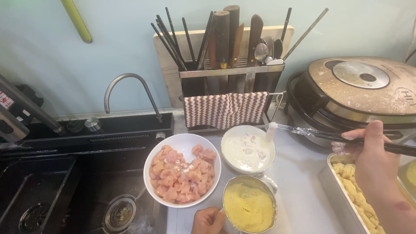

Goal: Coating pieces of raw chicken in batter and then breading.

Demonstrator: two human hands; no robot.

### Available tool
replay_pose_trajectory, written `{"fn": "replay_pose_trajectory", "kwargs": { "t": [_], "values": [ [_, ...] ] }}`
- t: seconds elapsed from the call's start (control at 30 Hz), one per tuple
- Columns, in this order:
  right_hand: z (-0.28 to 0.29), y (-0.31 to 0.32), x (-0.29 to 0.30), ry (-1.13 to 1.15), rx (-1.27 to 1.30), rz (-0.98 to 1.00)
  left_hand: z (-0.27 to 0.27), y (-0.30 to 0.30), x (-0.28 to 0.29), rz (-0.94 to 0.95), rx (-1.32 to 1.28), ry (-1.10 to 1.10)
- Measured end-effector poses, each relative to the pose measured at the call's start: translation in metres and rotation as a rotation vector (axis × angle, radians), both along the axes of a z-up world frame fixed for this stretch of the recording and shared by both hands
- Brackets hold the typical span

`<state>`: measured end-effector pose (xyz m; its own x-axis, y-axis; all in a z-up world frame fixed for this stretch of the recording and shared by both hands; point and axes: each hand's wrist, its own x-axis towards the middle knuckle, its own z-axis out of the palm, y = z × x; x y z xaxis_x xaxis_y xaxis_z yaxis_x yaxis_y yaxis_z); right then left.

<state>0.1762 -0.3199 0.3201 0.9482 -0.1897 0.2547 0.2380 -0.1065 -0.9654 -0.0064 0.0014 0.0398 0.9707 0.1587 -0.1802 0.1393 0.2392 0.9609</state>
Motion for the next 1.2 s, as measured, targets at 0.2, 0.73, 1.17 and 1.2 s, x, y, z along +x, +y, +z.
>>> {"fn": "replay_pose_trajectory", "kwargs": {
  "t": [0.2,0.73,1.17,1.2],
  "values": [
    [-0.021,-0.009,0.010,-0.007,-0.076,0.001,0.007,0.000,-0.001,-0.004,0.009,-0.025],
    [-0.076,-0.053,-0.004,-0.211,0.161,0.408,0.010,-0.003,-0.008,-0.021,-0.052,-0.167],
    [-0.032,0.056,-0.041,-0.075,-0.527,0.674,0.018,-0.001,-0.010,-0.035,-0.097,-0.150],
    [-0.010,0.067,-0.039,-0.277,-0.534,0.656,0.018,-0.001,-0.010,-0.028,-0.080,-0.144]
  ]
}}
